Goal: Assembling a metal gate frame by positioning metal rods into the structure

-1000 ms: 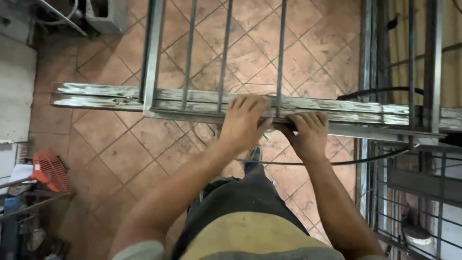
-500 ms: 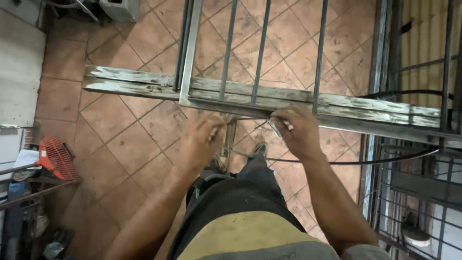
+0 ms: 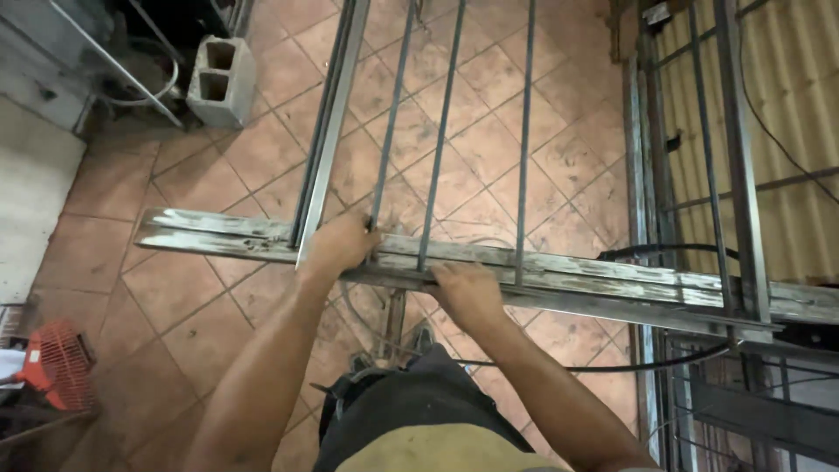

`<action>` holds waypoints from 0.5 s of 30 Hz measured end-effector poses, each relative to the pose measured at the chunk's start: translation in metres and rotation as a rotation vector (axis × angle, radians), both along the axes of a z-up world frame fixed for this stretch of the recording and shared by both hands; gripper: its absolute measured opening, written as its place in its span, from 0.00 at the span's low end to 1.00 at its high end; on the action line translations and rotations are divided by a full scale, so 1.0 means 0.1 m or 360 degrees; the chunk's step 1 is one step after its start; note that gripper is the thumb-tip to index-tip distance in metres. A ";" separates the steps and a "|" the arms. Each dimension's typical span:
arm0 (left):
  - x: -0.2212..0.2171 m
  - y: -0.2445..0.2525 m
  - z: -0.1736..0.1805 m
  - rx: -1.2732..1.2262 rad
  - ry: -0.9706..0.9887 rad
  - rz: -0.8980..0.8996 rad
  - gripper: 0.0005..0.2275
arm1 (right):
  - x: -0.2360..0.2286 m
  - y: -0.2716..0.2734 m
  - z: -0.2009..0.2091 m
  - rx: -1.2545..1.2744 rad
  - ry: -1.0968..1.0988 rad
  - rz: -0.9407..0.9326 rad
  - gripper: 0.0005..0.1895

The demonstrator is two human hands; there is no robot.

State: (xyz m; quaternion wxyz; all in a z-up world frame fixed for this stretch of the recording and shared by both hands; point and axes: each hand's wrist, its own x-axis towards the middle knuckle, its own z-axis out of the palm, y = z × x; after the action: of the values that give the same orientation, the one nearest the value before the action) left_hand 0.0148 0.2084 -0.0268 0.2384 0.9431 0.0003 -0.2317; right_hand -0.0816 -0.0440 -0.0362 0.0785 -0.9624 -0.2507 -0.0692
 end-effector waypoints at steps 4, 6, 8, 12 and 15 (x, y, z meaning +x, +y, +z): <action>-0.05 -0.01 0.12 -0.0050 0.0097 0.0008 0.20 | -0.04 0.10 0.37 0.0067 0.0084 -0.0007 0.11; 0.03 -0.01 0.05 -0.0045 0.0048 0.0036 0.18 | 0.04 0.20 0.70 -0.0267 0.0795 -0.0273 0.14; -0.02 -0.05 0.52 -0.0036 0.0017 0.0047 0.19 | 0.09 0.09 0.50 -0.0109 0.0516 -0.0068 0.17; -0.31 0.03 1.14 0.0074 0.0067 0.0041 0.23 | 0.12 0.18 0.51 0.0337 0.0197 0.0192 0.10; -0.46 0.37 1.20 -0.0240 -0.0037 0.0093 0.20 | 0.14 0.44 0.48 0.0503 0.0162 0.0262 0.07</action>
State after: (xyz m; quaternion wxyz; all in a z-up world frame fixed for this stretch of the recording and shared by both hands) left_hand -0.0308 0.2456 0.0928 0.3155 0.9247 0.0075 -0.2130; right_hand -0.0673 0.0001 0.0113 0.2468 -0.9165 -0.3103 -0.0524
